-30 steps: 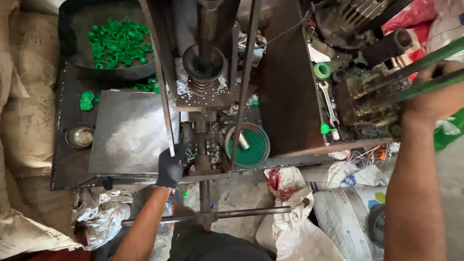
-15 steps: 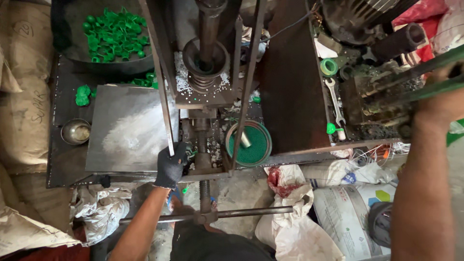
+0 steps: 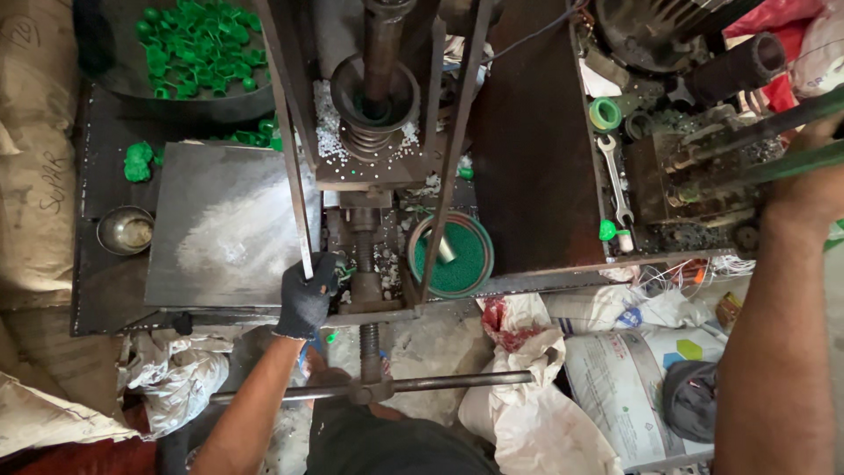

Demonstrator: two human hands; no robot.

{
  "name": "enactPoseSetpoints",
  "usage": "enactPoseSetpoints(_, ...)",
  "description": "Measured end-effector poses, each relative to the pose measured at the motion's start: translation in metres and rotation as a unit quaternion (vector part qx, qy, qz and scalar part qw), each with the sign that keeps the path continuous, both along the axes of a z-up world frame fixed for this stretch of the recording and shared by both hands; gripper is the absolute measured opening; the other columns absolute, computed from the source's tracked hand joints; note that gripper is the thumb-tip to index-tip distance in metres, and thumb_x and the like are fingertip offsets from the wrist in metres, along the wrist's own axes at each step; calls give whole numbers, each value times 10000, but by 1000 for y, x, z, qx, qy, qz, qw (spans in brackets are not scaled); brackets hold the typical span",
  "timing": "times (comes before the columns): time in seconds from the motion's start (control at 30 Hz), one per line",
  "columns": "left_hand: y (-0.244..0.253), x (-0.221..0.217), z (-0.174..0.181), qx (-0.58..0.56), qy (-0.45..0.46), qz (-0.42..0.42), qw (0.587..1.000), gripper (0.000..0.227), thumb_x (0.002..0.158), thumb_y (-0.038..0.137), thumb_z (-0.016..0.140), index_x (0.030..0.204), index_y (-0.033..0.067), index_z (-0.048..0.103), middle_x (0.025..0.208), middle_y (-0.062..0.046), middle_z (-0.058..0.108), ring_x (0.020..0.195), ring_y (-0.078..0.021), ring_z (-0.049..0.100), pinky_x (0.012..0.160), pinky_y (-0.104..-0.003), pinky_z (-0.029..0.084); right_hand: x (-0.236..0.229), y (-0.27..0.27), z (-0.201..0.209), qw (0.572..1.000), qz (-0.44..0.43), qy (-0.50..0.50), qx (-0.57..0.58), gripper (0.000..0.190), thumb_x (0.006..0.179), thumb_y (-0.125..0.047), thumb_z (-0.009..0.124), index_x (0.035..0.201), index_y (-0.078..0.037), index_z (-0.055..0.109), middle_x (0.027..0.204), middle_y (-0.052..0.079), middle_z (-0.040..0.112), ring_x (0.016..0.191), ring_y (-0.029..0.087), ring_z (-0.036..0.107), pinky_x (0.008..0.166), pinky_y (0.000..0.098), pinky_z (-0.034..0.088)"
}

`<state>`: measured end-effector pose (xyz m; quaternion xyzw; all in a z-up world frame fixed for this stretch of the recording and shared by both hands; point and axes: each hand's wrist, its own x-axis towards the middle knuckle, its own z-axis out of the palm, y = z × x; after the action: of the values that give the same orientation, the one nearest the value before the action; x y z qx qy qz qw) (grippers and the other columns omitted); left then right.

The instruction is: The person operates a manual press machine to shape green plastic pieces. They place a green piece into the press, pull a lever to activate the press, and then remove the shaped piece. This cycle is repeated multiple times throughout the clip.

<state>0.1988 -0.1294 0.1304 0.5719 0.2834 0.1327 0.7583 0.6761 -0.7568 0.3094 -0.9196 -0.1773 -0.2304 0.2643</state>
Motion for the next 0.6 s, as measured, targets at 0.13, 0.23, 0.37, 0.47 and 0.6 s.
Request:
enactPoseSetpoints(0.13, 0, -2, 0, 20, 5, -3, 1000, 202, 990, 165, 658, 921, 2, 755, 570, 54, 519, 505, -35, 439, 467, -244, 309, -14, -6, -1, 606, -324, -279, -671, 431, 1178, -484, 441, 1198, -87, 609, 973, -30, 662, 751, 50, 628, 657, 209, 454)
enactPoseSetpoints(0.23, 0, -2, -2, -15, -37, -9, 999, 250, 1030, 165, 682, 874, -29, 706, 602, 56, 491, 529, -40, 426, 480, -251, 297, -17, -9, -1, 590, -317, -270, -692, 436, 1181, -492, 434, 1052, -112, 602, 925, -38, 619, 777, 55, 616, 665, 218, 442)
enactPoseSetpoints(0.37, 0, -1, -1, 0, 9, -3, 1000, 210, 991, 176, 667, 923, -6, 748, 585, 46, 523, 506, -40, 434, 463, -250, 305, -19, -10, -3, 592, -314, -269, -692, 367, 1200, -401, 456, 1020, -120, 608, 892, -28, 599, 745, 73, 605, 635, 241, 424)
enactPoseSetpoints(0.47, 1, -2, 2, 4, -2, -1, 1000, 205, 987, 173, 670, 922, -8, 740, 604, 47, 553, 518, -38, 465, 472, -246, 337, -19, -9, -6, 639, -298, -264, -659, 351, 1196, -392, 462, 1030, -122, 612, 890, -30, 607, 746, 74, 612, 634, 241, 433)
enactPoseSetpoints(0.6, 1, -2, 2, -12, -13, -5, 1000, 188, 975, 165, 666, 948, 1, 753, 605, 51, 569, 514, -38, 466, 473, -242, 331, -22, -10, -9, 724, -272, -251, -583, 330, 1191, -380, 470, 1045, -124, 617, 888, -33, 617, 746, 76, 622, 632, 242, 443)
